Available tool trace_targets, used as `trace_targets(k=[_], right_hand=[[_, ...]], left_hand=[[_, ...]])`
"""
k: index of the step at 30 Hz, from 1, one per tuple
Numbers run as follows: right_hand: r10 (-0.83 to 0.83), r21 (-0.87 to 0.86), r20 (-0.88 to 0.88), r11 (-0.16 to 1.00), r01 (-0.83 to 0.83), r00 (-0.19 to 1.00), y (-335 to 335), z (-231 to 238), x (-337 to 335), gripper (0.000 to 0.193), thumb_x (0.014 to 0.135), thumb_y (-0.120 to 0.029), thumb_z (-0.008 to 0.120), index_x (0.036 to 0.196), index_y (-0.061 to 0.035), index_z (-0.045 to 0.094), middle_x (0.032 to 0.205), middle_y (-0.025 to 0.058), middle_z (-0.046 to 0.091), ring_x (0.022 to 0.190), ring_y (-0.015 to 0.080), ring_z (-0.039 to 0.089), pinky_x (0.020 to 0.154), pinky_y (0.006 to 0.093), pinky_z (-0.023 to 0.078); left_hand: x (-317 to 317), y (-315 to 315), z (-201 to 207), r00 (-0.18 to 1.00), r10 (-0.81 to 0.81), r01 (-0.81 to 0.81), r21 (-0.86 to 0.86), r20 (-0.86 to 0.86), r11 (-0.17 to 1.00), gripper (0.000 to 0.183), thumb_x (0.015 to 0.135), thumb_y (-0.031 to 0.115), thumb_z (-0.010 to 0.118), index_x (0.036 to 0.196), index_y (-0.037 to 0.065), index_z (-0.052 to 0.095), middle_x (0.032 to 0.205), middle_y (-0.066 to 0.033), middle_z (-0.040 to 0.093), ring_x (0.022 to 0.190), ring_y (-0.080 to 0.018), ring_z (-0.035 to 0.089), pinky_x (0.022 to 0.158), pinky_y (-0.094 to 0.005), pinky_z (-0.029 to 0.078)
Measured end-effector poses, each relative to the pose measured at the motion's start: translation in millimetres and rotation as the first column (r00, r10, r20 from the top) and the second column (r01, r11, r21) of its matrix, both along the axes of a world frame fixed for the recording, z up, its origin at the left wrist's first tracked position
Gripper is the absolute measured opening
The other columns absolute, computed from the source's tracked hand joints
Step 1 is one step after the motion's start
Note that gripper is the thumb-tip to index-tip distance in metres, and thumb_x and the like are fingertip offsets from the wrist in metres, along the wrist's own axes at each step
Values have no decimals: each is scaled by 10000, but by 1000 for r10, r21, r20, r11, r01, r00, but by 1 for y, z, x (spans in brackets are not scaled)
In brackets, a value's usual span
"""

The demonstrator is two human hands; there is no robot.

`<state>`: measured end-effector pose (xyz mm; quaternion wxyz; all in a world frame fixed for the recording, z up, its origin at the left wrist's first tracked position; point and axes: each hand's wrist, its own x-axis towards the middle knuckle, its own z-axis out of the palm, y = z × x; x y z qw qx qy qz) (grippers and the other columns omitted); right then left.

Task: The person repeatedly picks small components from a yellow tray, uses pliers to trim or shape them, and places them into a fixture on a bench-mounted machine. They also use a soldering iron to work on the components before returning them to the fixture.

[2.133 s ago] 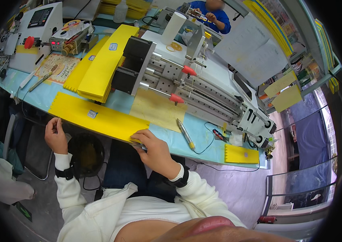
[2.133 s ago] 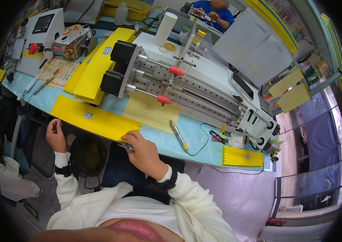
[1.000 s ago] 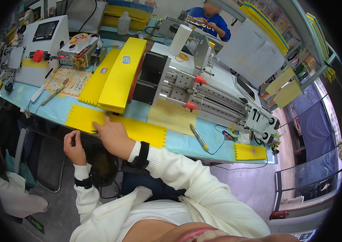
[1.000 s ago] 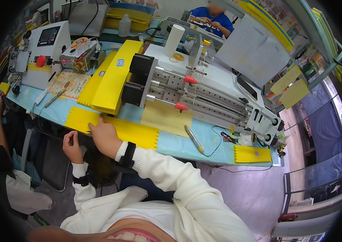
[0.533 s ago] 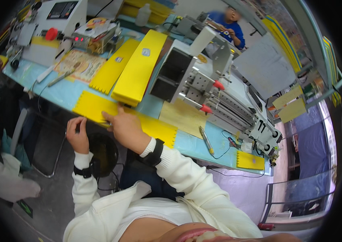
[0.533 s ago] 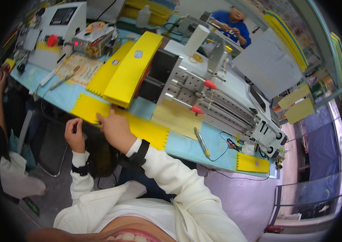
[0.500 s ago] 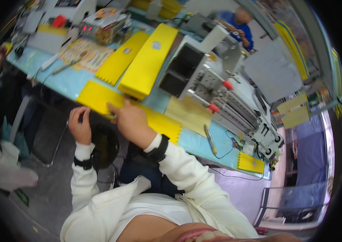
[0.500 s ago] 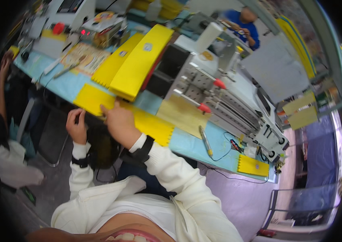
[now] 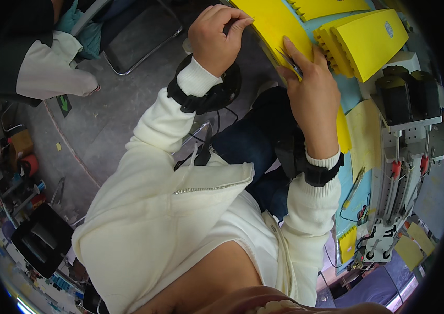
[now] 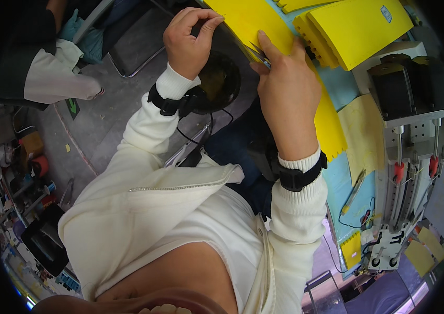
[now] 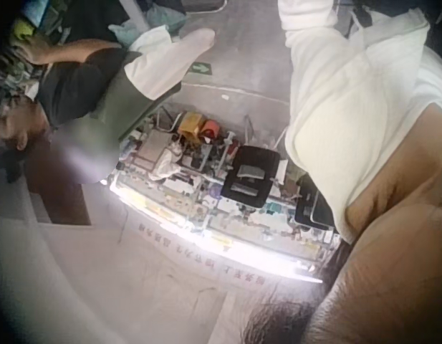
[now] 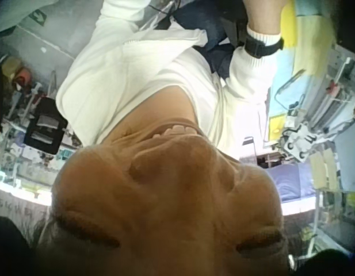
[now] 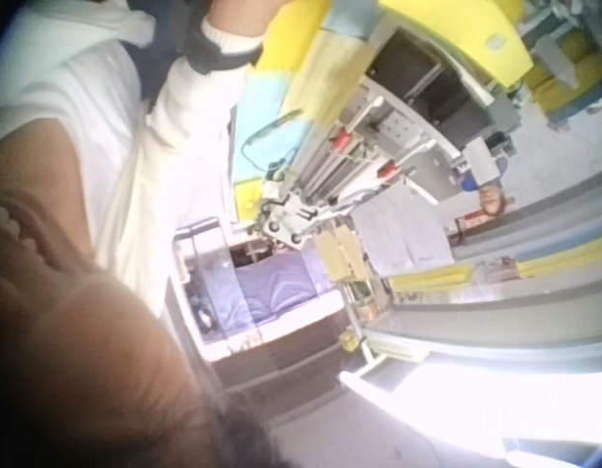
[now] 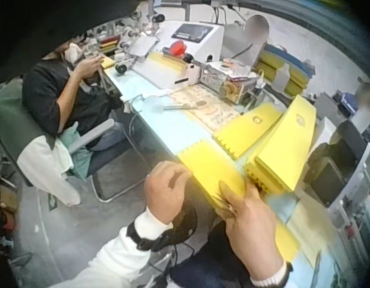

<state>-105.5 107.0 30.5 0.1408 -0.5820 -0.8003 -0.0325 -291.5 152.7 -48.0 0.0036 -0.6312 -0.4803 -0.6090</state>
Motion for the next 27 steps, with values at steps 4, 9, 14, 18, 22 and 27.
trace_targets(k=[4, 9, 14, 18, 22, 27], right_hand=[[-1, 1, -20, 1000, 1, 1000, 0, -5, 2, 421, 845, -226, 738, 1261, -282, 700, 1285, 273, 602, 843, 374, 713, 703, 412, 575], [-14, 4, -36, 1000, 15, 999, -2, -5, 2, 420, 857, -224, 725, 1272, -282, 689, 1292, 273, 597, 805, 370, 712, 676, 403, 572], [-7, 6, -26, 1000, 7, 1000, -2, -6, 2, 425, 866, -235, 715, 1286, -287, 678, 1307, 266, 592, 799, 363, 715, 667, 402, 571], [-17, 13, -18, 1000, 17, 1000, -2, -7, 2, 424, 871, -236, 710, 1291, -286, 676, 1322, 271, 584, 796, 365, 716, 664, 404, 572], [-18, 14, -29, 1000, 19, 999, -3, -7, 2, 425, 876, -228, 704, 1297, -281, 674, 1342, 285, 568, 802, 371, 719, 668, 402, 575], [-22, 19, -32, 1000, 23, 999, -4, -8, 1, 422, 879, -219, 700, 1297, -275, 674, 1349, 292, 562, 816, 375, 721, 672, 403, 577]], left_hand=[[-4, -4, -4, 997, 23, -27, -60, -72, 998, 88, 853, 79, 764, 877, 10, 714, 822, -70, 689, 721, -198, 659, 651, -269, 496], [-3, -8, -9, 998, 9, 1, -167, 59, 986, 90, 860, 77, 768, 901, 10, 724, 807, -39, 675, 696, -128, 621, 641, -237, 476], [-5, -7, -9, 997, -20, 29, -135, 68, 990, 95, 854, 71, 772, 904, 1, 733, 815, -30, 679, 688, -103, 613, 639, -226, 475], [-7, -5, -7, 999, -17, 25, -198, 38, 980, 101, 838, 106, 785, 873, 20, 744, 798, -42, 691, 687, -143, 641, 624, -251, 493], [-10, -5, -1, 1000, -10, 4, -246, -23, 969, 123, 808, 178, 813, 823, 71, 755, 756, -50, 694, 682, -217, 669, 597, -302, 513], [-12, -6, 6, 995, -29, 3, -256, -98, 967, 109, 805, 165, 803, 827, 70, 753, 740, -53, 685, 652, -218, 654, 587, -311, 501]])
